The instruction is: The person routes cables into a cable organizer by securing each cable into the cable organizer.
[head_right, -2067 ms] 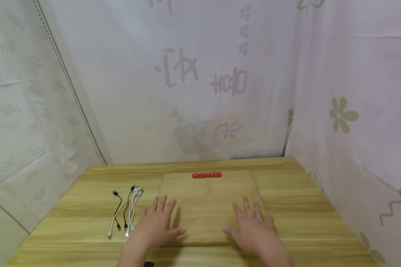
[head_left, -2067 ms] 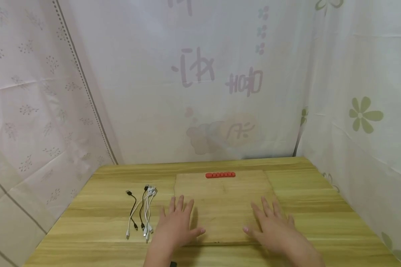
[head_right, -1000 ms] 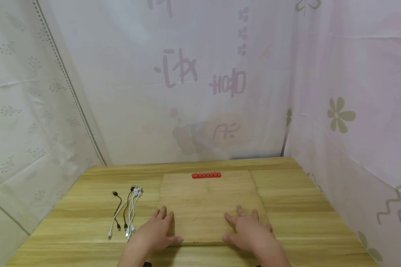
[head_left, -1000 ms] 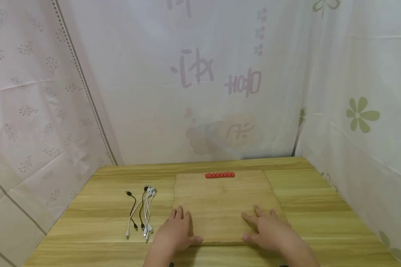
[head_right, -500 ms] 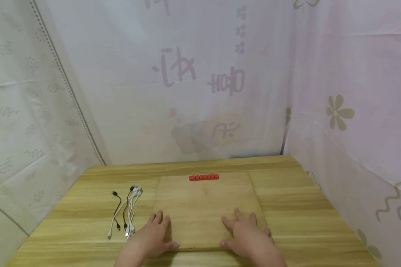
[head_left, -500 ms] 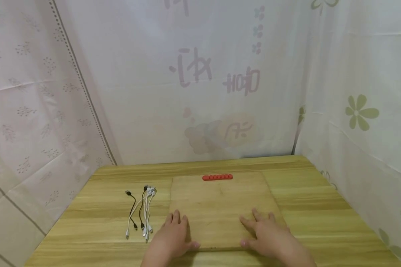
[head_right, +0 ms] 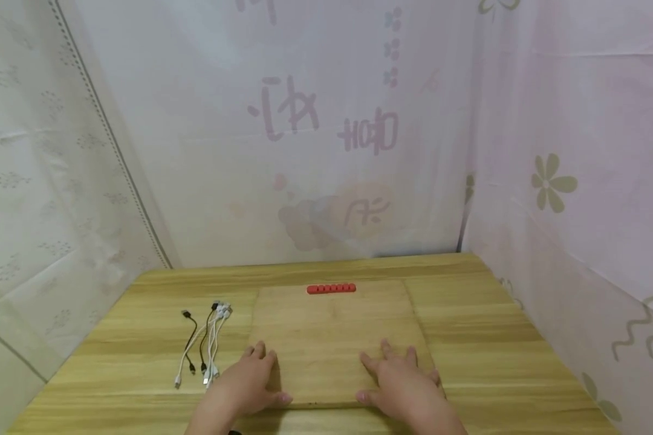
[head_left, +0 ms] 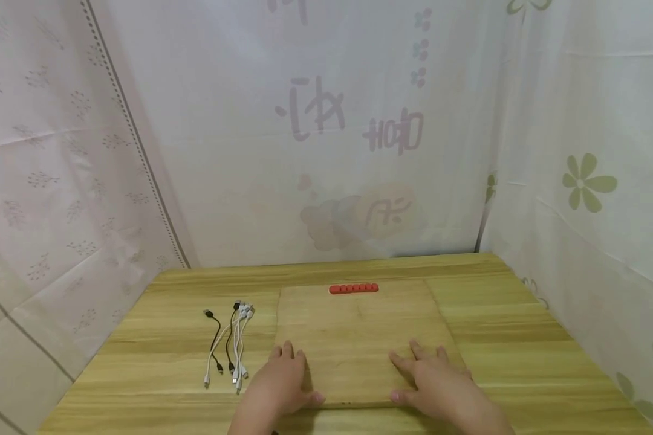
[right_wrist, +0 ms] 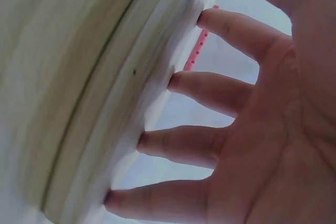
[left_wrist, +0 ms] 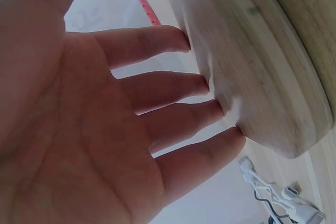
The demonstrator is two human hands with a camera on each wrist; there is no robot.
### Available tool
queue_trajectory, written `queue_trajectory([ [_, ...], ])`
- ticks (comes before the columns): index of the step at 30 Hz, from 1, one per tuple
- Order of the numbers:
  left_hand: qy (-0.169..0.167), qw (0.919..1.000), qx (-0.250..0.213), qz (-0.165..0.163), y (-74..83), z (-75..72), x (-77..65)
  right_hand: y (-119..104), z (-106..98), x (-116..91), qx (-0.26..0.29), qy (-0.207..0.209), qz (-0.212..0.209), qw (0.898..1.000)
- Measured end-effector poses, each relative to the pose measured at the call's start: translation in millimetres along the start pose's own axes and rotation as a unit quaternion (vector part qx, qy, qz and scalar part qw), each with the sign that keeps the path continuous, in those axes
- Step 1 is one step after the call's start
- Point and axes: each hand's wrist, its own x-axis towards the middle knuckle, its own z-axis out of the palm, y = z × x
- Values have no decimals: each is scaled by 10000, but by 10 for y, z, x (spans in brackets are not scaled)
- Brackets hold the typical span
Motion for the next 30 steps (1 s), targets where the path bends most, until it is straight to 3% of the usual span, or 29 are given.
queue_trajectory([
  [8,-90,9997,154,167,-25,44,-14,32,30,-41,-262,99,-102,9996],
  [15,-181,9979,470,419,-168,8,-28,-81,45,-60,-667,172,-494,9964],
  [19,-290,9966,494,596,-279,-127,-29,-246,52,-45,-573,62,-976,9936],
  [21,-185,9969,500,582,-347,-216,-17,-356,67,-25,-590,5,-1299,9898],
  [26,412,9946,917,262,-605,-469,112,-667,101,72,-1065,-35,-2139,9710],
  [30,588,9898,1298,33,-864,-628,282,-885,113,149,-1438,87,-2566,9557],
])
